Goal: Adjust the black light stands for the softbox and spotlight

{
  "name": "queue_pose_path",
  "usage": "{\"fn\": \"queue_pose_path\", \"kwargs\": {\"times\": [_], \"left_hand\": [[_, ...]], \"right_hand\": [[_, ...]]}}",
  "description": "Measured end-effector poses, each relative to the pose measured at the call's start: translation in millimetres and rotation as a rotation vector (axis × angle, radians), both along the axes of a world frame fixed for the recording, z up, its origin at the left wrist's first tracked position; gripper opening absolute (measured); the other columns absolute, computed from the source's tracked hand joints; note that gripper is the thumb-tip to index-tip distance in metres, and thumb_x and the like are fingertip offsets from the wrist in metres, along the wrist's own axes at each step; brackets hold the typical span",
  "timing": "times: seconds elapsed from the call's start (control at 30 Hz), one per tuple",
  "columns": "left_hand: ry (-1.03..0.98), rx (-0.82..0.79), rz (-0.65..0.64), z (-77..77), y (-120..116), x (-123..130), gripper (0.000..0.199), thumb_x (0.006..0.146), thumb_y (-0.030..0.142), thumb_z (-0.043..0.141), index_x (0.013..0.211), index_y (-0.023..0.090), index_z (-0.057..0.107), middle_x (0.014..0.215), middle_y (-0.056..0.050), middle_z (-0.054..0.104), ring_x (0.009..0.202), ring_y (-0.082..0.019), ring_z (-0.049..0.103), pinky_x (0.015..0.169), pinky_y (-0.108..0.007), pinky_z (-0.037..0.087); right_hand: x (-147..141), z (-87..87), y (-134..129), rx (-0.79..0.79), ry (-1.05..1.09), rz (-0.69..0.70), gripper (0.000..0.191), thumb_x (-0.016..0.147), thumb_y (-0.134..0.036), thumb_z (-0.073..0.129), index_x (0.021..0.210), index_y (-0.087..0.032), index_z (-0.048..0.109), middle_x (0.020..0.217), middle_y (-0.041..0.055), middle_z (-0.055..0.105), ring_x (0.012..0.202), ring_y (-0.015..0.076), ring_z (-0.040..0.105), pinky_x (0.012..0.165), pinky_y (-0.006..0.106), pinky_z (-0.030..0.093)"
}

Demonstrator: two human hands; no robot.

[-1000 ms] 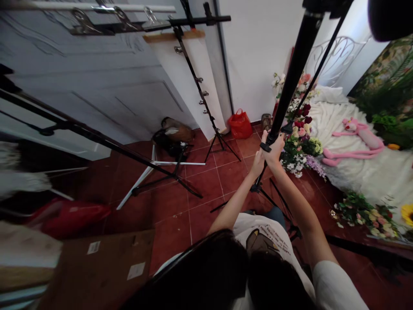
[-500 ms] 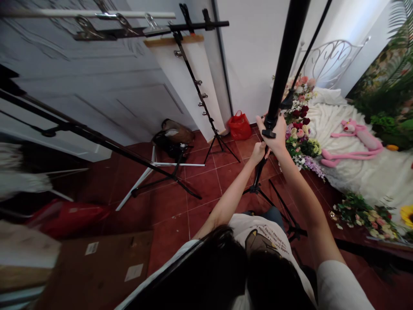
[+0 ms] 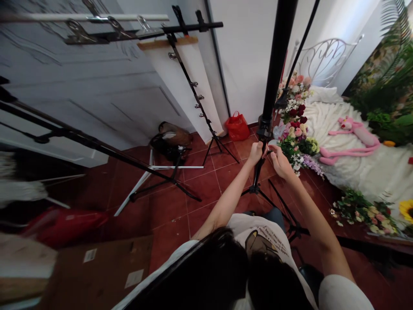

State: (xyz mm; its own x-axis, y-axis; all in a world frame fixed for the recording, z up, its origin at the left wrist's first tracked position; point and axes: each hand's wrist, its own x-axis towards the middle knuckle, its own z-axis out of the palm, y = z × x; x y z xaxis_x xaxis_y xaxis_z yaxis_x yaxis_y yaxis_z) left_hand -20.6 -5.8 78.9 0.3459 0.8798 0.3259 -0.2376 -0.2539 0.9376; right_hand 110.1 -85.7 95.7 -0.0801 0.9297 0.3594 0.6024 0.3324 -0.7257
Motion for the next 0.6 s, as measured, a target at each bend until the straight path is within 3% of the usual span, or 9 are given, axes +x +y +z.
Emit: {"fn": "queue_pose_path", "kwargs": {"times": [0.1, 0.27, 0.43, 0.6], "left_hand": [[0.004, 0.01, -0.009, -0.7, -0.1, -0.4, 0.084, 0.07, 0.097, 0.023, 0.043, 0.019, 0.041, 0.034, 0.003, 0.034, 0.035, -0.007, 0.036, 0.044, -0.025, 0.028], [-0.014, 0.009, -0.015, 0.4, -1.1, -0.1, 0.084, 0.07, 0.097, 0.023, 0.042, 0.019, 0.041, 0.033, 0.002, 0.034, 0.033, -0.007, 0.035, 0.043, -0.025, 0.027], [-0.002, 0.025, 0.008, 1.2, -1.6, -1.1, 0.085, 0.07, 0.097, 0.023, 0.041, 0.019, 0.041, 0.033, 0.002, 0.036, 0.034, -0.007, 0.037, 0.045, -0.026, 0.03], [0.013, 0.032, 0.004, 0.2, -0.9, -1.9, 0.084, 0.072, 0.096, 0.023, 0.04, 0.019, 0.039, 0.033, 0.001, 0.037, 0.035, -0.007, 0.038, 0.046, -0.025, 0.034]], "right_hand": [[-2.3, -17.8, -4.0, -0.014, -0.021, -0.003, 0.062, 0.1, -0.065, 0.026, 0.136, -0.021, 0.049, 0.137, 0.0166, 0.062, 0.128, 0.0285, 0.06, 0.11, 0.05, 0.047], [-6.9, -25.3, 5.0, 0.001, -0.034, -0.062, 0.063, 0.1, -0.066, 0.021, 0.127, -0.021, 0.056, 0.129, 0.0162, 0.066, 0.123, 0.0283, 0.061, 0.109, 0.048, 0.046], [-6.0, -27.7, 27.1, -0.015, 0.041, -0.115, 0.058, 0.099, -0.065, 0.024, 0.109, -0.02, 0.061, 0.108, 0.0146, 0.07, 0.105, 0.0278, 0.065, 0.101, 0.046, 0.048], [-4.7, -42.6, 42.7, -0.092, 0.219, -0.127, 0.048, 0.091, -0.069, 0.043, 0.096, -0.023, 0.058, 0.088, 0.0064, 0.067, 0.083, 0.0227, 0.064, 0.085, 0.039, 0.051]]}}
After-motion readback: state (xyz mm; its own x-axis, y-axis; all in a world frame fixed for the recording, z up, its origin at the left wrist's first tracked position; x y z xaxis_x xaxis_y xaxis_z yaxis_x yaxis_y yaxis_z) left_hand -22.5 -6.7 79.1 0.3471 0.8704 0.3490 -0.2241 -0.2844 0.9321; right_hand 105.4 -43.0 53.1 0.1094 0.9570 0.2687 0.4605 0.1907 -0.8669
